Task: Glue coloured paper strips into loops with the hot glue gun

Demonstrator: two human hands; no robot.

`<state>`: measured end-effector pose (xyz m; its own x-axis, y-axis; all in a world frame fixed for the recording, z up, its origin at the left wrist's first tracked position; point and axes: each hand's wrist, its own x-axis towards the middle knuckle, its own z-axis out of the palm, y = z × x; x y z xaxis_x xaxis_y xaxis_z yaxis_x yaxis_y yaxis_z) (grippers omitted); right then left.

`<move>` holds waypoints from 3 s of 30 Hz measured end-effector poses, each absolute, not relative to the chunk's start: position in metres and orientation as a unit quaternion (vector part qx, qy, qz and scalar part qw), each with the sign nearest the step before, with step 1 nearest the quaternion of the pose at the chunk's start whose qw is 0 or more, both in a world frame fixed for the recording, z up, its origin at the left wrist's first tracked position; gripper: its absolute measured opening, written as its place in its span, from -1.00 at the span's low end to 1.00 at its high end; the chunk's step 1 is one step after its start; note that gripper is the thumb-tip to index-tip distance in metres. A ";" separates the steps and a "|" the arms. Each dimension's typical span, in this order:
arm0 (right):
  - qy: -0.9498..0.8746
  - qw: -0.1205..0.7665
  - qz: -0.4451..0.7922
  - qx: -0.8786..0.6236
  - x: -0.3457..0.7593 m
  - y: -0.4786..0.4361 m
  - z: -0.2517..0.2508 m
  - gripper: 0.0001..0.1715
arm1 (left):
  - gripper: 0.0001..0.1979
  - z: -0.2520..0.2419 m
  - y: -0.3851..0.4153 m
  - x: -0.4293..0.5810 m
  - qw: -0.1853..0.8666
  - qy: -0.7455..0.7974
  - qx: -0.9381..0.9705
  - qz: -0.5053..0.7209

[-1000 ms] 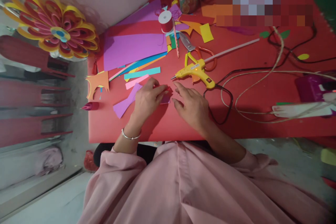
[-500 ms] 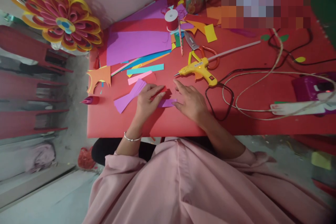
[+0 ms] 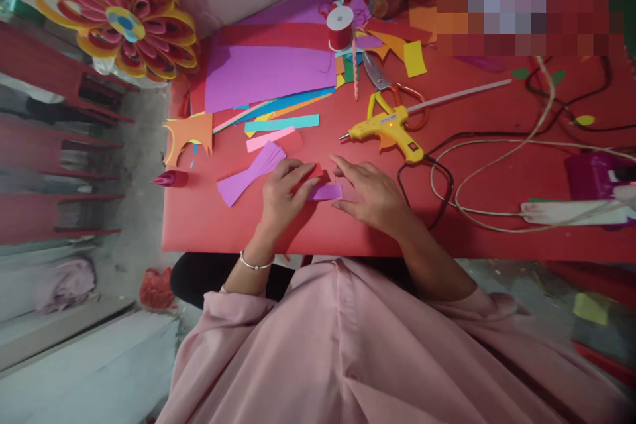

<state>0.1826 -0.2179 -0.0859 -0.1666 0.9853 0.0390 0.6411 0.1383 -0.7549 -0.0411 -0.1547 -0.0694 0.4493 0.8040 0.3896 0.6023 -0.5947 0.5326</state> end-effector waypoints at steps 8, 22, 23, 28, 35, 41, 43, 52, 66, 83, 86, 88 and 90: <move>-0.711 0.225 0.284 -0.603 0.177 -0.212 -0.083 -0.14 | -0.72 -0.068 -0.167 -0.038 0.150 0.366 0.870 0.295; -0.650 0.344 0.361 -0.573 0.181 -0.210 -0.094 0.09 | -0.70 -0.079 -0.176 -0.031 0.100 0.390 0.883 0.241; -0.639 0.356 0.368 -0.574 0.184 -0.212 -0.095 0.09 | -0.69 -0.079 -0.176 -0.031 0.100 0.395 0.882 0.236; -0.595 0.406 0.308 -0.622 0.202 -0.225 -0.083 -0.25 | -0.67 -0.080 -0.178 -0.031 0.110 0.411 0.871 0.244; -0.613 0.314 0.126 -0.713 0.229 -0.219 -0.053 -0.48 | -0.73 -0.082 -0.179 -0.032 0.104 0.406 0.867 0.268; -0.602 0.233 0.083 -0.760 0.236 -0.199 -0.068 -0.24 | -0.73 -0.083 -0.180 -0.032 0.107 0.409 0.866 0.266; -0.587 0.237 0.098 -0.768 0.237 -0.195 -0.076 -0.32 | -0.72 -0.083 -0.180 -0.033 0.103 0.409 0.866 0.268; -0.562 0.307 0.157 -0.751 0.246 -0.208 -0.062 -0.34 | -0.66 -0.085 -0.181 -0.031 0.081 0.418 0.867 0.259; -0.628 0.237 0.123 -0.731 0.250 -0.218 -0.050 -0.21 | -0.73 -0.083 -0.183 -0.033 0.080 0.424 0.866 0.251; -0.702 0.178 0.147 -0.674 0.236 -0.211 -0.056 -0.24 | -0.77 -0.084 -0.184 -0.034 0.089 0.419 0.862 0.270; -0.703 0.165 0.140 -0.677 0.236 -0.211 -0.055 -0.22 | -0.77 -0.084 -0.184 -0.033 0.086 0.410 0.865 0.276; -0.708 0.153 0.131 -0.677 0.237 -0.212 -0.054 -0.23 | -0.77 -0.084 -0.183 -0.033 0.083 0.406 0.868 0.273; -0.715 0.137 0.120 -0.675 0.237 -0.212 -0.052 -0.24 | -0.77 -0.083 -0.183 -0.032 0.080 0.400 0.871 0.273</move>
<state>0.2372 -0.2123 -0.0519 -0.0511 0.9981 0.0331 0.9326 0.0595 -0.3559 -0.0320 -0.1826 -0.0830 0.5303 0.7414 0.4112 0.6539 -0.6664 0.3584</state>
